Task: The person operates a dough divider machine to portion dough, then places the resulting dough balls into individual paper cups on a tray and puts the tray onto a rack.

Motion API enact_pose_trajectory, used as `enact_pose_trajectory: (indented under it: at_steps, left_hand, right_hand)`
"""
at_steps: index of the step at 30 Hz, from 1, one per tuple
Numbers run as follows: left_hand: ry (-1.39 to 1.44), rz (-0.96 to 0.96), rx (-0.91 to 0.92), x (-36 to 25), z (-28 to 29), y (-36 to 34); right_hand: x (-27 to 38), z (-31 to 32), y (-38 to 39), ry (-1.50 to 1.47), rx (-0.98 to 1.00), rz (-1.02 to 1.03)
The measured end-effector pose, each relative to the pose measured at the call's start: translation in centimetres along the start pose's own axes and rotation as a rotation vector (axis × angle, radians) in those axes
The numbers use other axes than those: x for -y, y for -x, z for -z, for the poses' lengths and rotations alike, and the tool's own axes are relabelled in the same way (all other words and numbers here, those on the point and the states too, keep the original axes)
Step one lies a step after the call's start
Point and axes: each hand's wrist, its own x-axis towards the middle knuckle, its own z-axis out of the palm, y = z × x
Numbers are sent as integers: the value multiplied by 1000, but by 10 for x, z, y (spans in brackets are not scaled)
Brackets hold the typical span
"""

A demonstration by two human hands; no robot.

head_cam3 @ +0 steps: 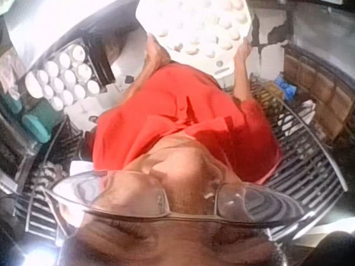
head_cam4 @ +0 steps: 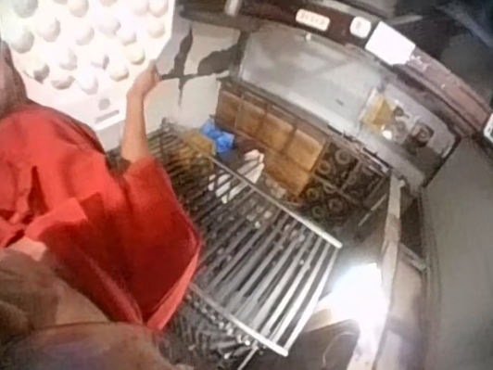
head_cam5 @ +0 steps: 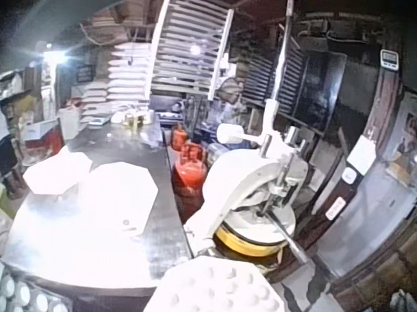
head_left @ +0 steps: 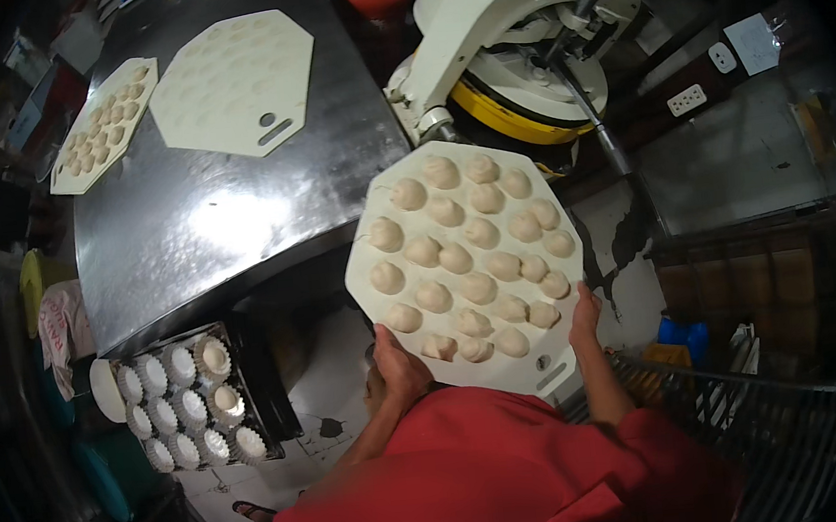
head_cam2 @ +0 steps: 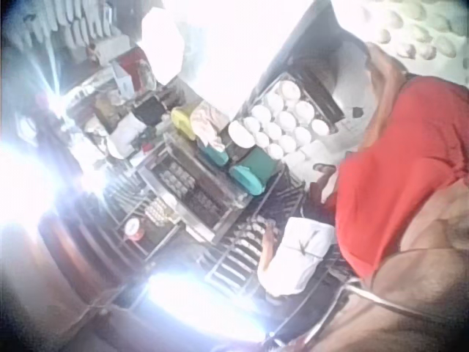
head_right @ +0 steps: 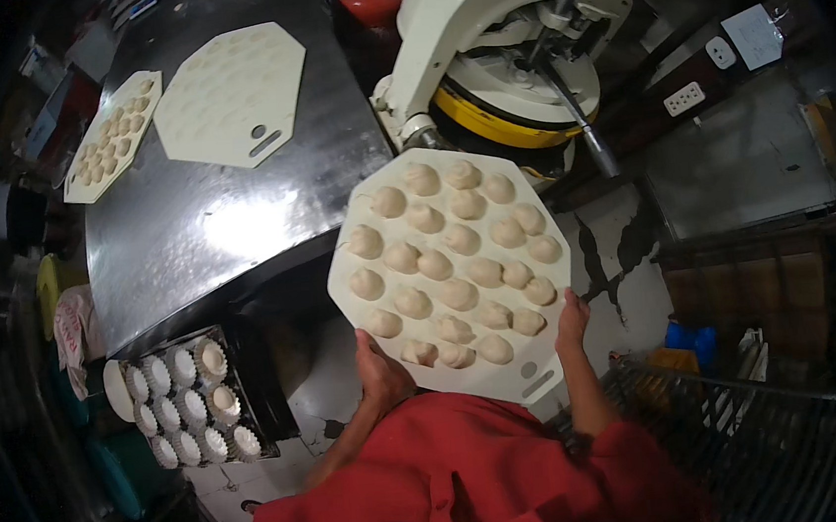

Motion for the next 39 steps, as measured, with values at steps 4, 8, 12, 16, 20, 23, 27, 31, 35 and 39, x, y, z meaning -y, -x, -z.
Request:
enact_pose_trajectory:
  at_steps: [4,8,12,16,20,23,27,31,35,39]
  left_hand:
    - [1,3,3,55,-22,2]
    - [-355,78,29,105,-36,-20]
    - [-599,95,107,126,-62,-69]
    - [-271,241,255,136,-122,-142]
    - [-501,61,287,128,-188,-174]
    - [-674,-200,279,125,-197,-193]
    - [-552,-308,118,124,-252,-235]
    - [-568,-286,-3,131,-267,-257]
    - [-553,-521,-9,148,-260,-273]
    - [-636,-614,-175,155,-265,-270]
  right_hand:
    - [-13,71,-34,-94,-104,-23]
    - [-9,104,-69,53,-242,-117]
    - [23,95,-107,46,-83,-119]
    - [40,72,-205,58,-24,-154]
    - [99,30,-254,175,349,-38]
    - [97,-14,-254,290,350,142]
    - [106,-73,-276,-63,352,7]
    - [102,-97,-286,-176,346,102]
    - [113,-101,-281,-166,334,92]
    - [135,-104,-267,-147,413,132]
